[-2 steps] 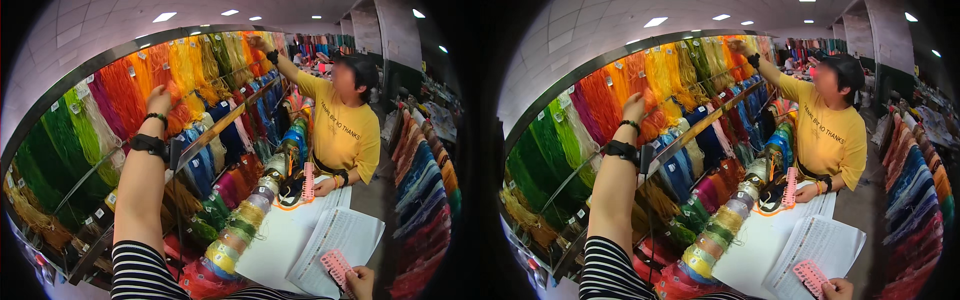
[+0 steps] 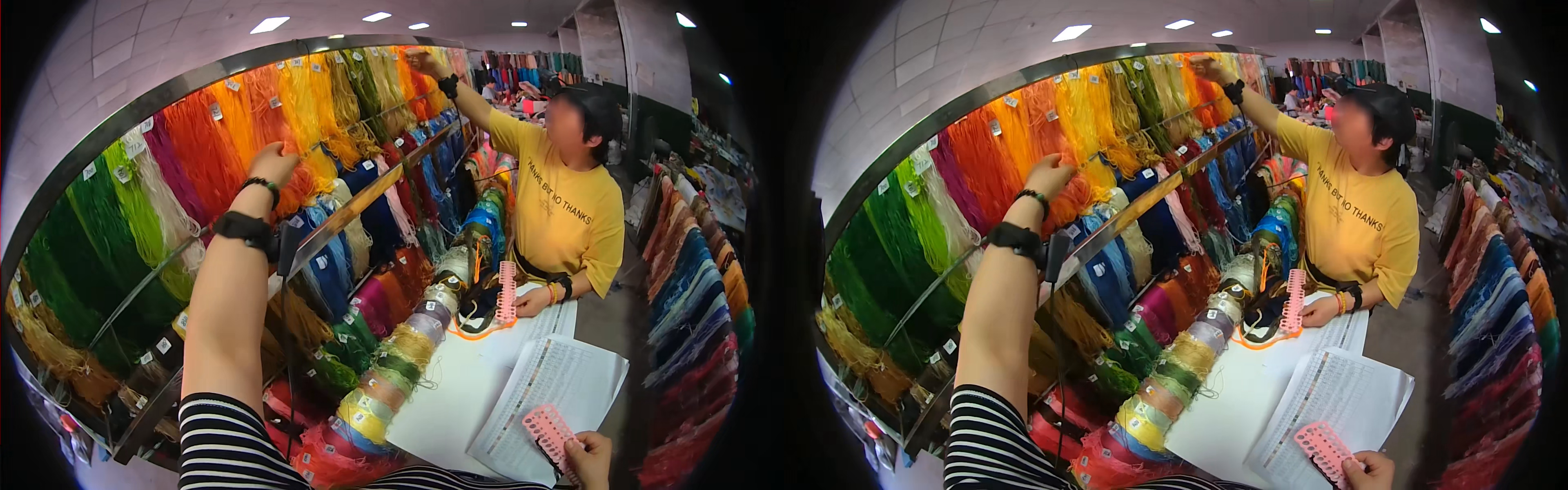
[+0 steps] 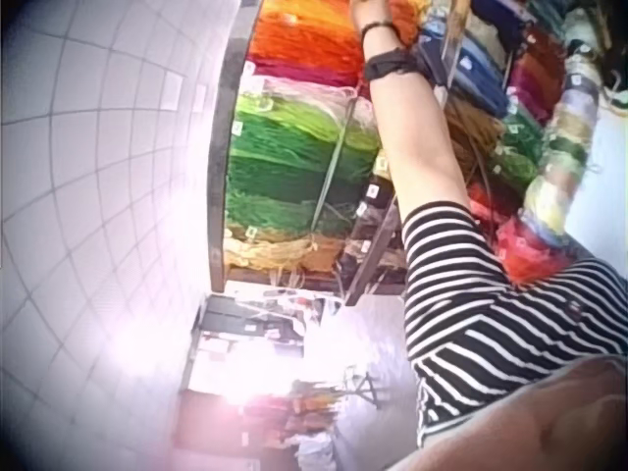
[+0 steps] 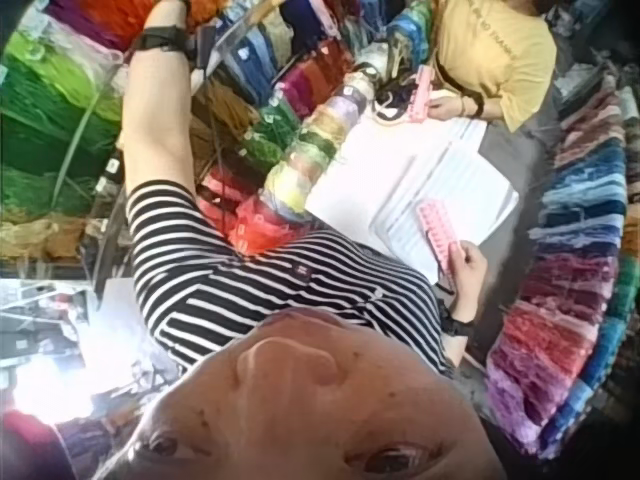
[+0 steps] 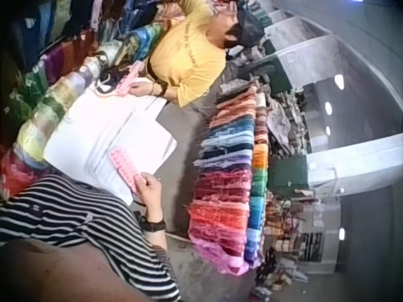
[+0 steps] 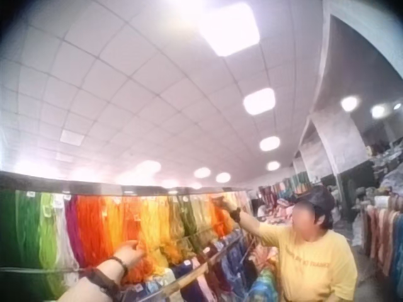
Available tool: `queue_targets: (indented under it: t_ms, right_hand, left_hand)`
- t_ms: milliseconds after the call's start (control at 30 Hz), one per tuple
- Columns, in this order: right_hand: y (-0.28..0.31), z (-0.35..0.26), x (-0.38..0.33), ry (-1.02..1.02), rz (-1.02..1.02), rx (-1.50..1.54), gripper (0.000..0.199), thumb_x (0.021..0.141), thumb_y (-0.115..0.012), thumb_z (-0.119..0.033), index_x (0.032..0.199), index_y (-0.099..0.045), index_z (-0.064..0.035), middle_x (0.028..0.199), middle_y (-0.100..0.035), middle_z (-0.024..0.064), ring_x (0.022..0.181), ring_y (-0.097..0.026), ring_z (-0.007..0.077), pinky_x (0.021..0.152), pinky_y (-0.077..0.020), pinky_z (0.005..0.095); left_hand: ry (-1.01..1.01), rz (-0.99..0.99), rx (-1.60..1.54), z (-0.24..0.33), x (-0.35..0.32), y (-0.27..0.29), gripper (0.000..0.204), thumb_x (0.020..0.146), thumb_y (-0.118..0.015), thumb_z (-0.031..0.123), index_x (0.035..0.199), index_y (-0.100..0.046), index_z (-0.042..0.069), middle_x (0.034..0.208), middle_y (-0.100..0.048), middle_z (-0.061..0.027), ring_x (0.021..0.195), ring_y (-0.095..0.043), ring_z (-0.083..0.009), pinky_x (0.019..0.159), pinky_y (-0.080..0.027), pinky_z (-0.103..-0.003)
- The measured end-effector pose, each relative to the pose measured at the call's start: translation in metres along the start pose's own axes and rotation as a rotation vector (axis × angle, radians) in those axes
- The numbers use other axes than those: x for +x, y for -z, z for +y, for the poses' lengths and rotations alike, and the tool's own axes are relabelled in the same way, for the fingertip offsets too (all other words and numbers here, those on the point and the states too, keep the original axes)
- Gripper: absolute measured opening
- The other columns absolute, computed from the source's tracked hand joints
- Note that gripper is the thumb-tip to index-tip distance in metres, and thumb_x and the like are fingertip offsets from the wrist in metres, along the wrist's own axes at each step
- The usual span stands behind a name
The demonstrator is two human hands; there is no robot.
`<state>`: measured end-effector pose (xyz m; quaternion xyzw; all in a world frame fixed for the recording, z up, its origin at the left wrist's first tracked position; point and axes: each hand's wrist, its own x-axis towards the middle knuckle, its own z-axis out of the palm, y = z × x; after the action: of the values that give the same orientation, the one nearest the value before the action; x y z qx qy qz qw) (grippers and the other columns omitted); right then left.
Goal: The person threads several strands of embroidery floss through a pink organizer by hand before walking to a storage area. There, they consult a printed list and pull additional strands of colored floss from large hanging bundles to add to the organizer.
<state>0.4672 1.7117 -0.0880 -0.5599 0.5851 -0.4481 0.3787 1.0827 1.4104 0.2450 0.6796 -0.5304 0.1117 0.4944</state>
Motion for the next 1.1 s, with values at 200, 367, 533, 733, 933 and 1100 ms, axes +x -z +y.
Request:
queue_targets:
  t_ms: [200, 367, 533, 733, 933, 1100]
  right_hand:
    - [-0.005, 0.009, 0.005, -0.1, -0.037, 0.052, 0.02, 0.087, -0.071, -0.016, 0.094, -0.069, 0.0023, 0.072, -0.061, -0.0011, 0.06, -0.05, 0.006, 0.054, -0.0409, 0.0216]
    - [0.003, 0.009, 0.004, -0.145, -0.029, 0.008, 0.02, 0.087, -0.071, -0.016, 0.094, -0.069, 0.0023, 0.071, -0.06, -0.0012, 0.059, -0.05, 0.0058, 0.053, -0.0403, 0.0217]
    - [0.003, 0.008, 0.007, -0.168, -0.04, 0.043, 0.02, 0.087, -0.071, -0.016, 0.095, -0.069, 0.0023, 0.069, -0.06, -0.0016, 0.058, -0.049, 0.0055, 0.052, -0.0397, 0.0214]
    - [-0.003, 0.01, 0.008, -0.212, -0.029, 0.163, 0.021, 0.087, -0.071, -0.017, 0.095, -0.069, 0.0021, 0.069, -0.061, -0.0017, 0.057, -0.049, 0.0049, 0.052, -0.0392, 0.0209]
    - [-0.003, 0.004, 0.01, -0.26, -0.048, 0.1, 0.021, 0.087, -0.071, -0.018, 0.096, -0.07, 0.0015, 0.069, -0.061, -0.002, 0.056, -0.048, 0.0043, 0.051, -0.0387, 0.0205]
    - [-0.009, 0.011, 0.011, -0.178, -0.056, 0.123, 0.019, 0.088, -0.07, -0.016, 0.096, -0.07, 0.0008, 0.067, -0.06, -0.003, 0.054, -0.047, 0.0037, 0.049, -0.0368, 0.0201]
  left_hand:
    - [-0.335, -0.592, 0.548, 0.041, -0.034, -0.001, 0.043, 0.082, -0.059, 0.034, 0.111, -0.064, 0.003, 0.096, -0.068, -0.0198, 0.094, -0.065, -0.0321, 0.079, -0.05, -0.038]
    - [-0.466, -0.38, 0.853, 0.111, -0.092, 0.003, 0.037, 0.085, -0.057, 0.034, 0.108, -0.068, 0.007, 0.099, -0.069, -0.017, 0.092, -0.067, -0.0296, 0.081, -0.052, -0.039]
    - [-0.341, 0.262, 0.249, 0.069, -0.005, 0.034, 0.025, 0.086, -0.056, 0.025, 0.096, -0.071, 0.008, 0.094, -0.069, -0.0175, 0.089, -0.066, -0.0351, 0.078, -0.052, -0.041]
    - [0.01, 0.327, 0.377, 0.055, -0.001, 0.03, 0.024, 0.085, -0.061, 0.027, 0.1, -0.069, 0.011, 0.1, -0.069, -0.0111, 0.091, -0.067, -0.0294, 0.078, -0.052, -0.04]
    - [-0.015, 0.398, 0.326, 0.047, 0.008, 0.03, 0.029, 0.085, -0.061, 0.03, 0.106, -0.069, 0.011, 0.104, -0.069, -0.0095, 0.095, -0.066, -0.0286, 0.082, -0.051, -0.039]
    - [-0.057, 0.448, 0.155, 0.029, 0.025, 0.03, 0.036, 0.087, -0.06, 0.033, 0.117, -0.067, 0.014, 0.112, -0.068, -0.0104, 0.099, -0.065, -0.0291, 0.086, -0.05, -0.039]
